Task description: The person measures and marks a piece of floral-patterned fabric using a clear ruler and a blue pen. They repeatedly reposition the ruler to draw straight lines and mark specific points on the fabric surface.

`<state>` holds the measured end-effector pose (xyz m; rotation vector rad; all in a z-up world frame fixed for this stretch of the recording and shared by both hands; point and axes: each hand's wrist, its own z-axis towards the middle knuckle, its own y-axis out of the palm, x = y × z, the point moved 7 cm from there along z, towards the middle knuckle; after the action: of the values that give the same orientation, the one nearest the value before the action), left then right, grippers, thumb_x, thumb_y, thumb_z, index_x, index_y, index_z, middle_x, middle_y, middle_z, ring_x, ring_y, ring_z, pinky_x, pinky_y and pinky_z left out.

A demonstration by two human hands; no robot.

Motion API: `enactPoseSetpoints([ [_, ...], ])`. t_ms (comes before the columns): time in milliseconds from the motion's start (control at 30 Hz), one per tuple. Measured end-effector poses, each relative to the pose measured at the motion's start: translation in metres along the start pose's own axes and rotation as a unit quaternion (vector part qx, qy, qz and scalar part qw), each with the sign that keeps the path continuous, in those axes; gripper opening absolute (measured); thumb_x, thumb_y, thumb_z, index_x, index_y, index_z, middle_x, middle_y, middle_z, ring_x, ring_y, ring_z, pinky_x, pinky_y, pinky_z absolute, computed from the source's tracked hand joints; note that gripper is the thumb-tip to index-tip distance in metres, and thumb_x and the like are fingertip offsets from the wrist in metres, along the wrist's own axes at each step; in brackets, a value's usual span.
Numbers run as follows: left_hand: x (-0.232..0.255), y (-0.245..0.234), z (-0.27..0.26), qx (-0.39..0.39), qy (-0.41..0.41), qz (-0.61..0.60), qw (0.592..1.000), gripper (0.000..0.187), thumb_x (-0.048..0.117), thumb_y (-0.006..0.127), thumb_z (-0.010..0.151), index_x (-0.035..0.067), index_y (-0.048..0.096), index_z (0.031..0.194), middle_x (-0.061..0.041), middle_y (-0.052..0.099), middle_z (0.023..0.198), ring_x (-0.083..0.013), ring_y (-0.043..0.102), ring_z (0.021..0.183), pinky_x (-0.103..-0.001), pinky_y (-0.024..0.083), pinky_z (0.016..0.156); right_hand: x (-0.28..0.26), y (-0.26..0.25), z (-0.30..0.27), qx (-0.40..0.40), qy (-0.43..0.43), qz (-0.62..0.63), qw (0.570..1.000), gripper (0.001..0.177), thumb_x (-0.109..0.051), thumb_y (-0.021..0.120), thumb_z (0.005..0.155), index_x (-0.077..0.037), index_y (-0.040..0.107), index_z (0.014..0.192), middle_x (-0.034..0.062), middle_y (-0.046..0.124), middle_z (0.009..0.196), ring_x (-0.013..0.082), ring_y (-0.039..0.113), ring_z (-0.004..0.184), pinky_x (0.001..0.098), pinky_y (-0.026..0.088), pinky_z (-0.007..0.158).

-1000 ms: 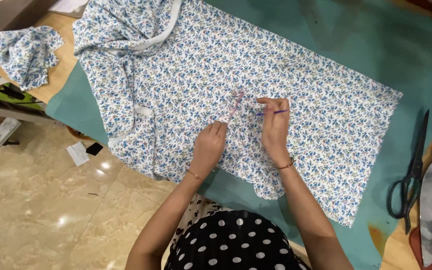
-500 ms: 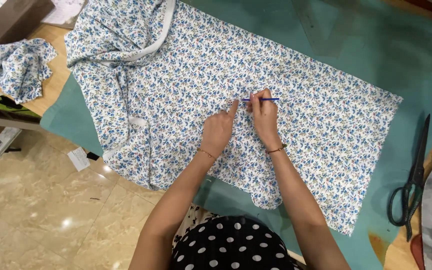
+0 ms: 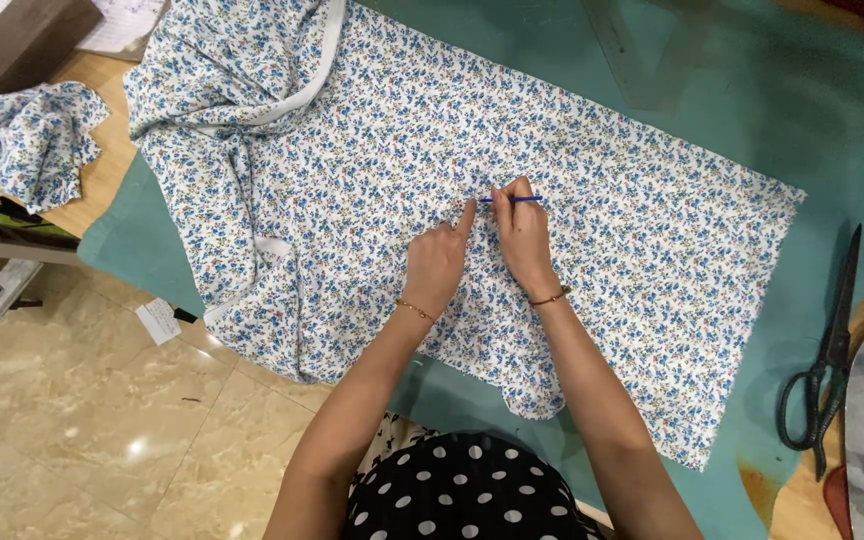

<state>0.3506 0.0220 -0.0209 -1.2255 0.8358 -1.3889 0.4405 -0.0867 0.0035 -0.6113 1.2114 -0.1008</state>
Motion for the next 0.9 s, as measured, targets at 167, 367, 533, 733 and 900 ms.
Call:
enactPoseSetpoints([
  [167,-0.001,0.0,0.0,0.011,-0.001,0.003,1.0,0.064,0.002,0.06,0.089,0.013,0.052,0.152,-0.008,0.065,0.07,-0.0194,0.064,0.055,-0.034,0.052,0.049,-0.002,-0.002,0.0,-0.019,0.054,-0.054,0.997,0.026,-0.021,0.054,0.111,-0.002,0.052,0.093,0.0122,0.059,0.063,0.0211,0.053,0.053,0.0376,0.041,0.051],
  [367,-0.001,0.004,0.002,-0.009,-0.005,0.021,1.0,0.066,0.001,0.062,0.088,0.014,0.052,0.151,-0.007,0.065,0.068,-0.017,0.063,0.052,-0.032,0.051,0.046,-0.007,0.0,0.0,-0.005,0.009,-0.039,0.999,0.025,-0.021,0.053,0.111,-0.003,0.05,0.093,0.0084,0.06,0.065,0.0171,0.056,0.054,0.0346,0.043,0.051],
  [533,-0.001,-0.003,-0.001,0.002,-0.005,-0.005,1.0,0.063,0.0,0.061,0.09,0.012,0.052,0.151,-0.008,0.066,0.07,-0.0159,0.062,0.052,-0.031,0.05,0.046,0.007,-0.015,-0.012,0.008,0.037,-0.035,0.999,0.022,-0.019,0.047,0.112,-0.006,0.053,0.096,0.0054,0.06,0.068,0.013,0.053,0.051,0.0304,0.041,0.045],
  [733,0.003,-0.05,-0.046,0.103,-0.018,-0.093,0.99,0.046,0.013,0.065,0.096,0.008,0.058,0.141,-0.014,0.07,0.097,-0.0227,0.065,0.078,-0.04,0.05,0.067,-0.012,-0.061,-0.09,-0.003,0.039,0.013,0.999,0.021,-0.017,0.045,0.111,-0.005,0.058,0.099,0.006,0.063,0.076,0.0114,0.055,0.06,0.027,0.044,0.051],
  [900,-0.008,-0.069,-0.118,0.064,-0.111,-0.129,0.983,0.048,0.026,0.072,0.095,0.009,0.061,0.138,-0.016,0.067,0.112,-0.032,0.062,0.102,-0.048,0.042,0.087,0.005,-0.086,-0.189,0.032,0.039,0.004,0.999,0.021,-0.008,0.047,0.108,0.001,0.065,0.102,0.0093,0.069,0.089,0.0157,0.063,0.08,0.0289,0.052,0.076],
])
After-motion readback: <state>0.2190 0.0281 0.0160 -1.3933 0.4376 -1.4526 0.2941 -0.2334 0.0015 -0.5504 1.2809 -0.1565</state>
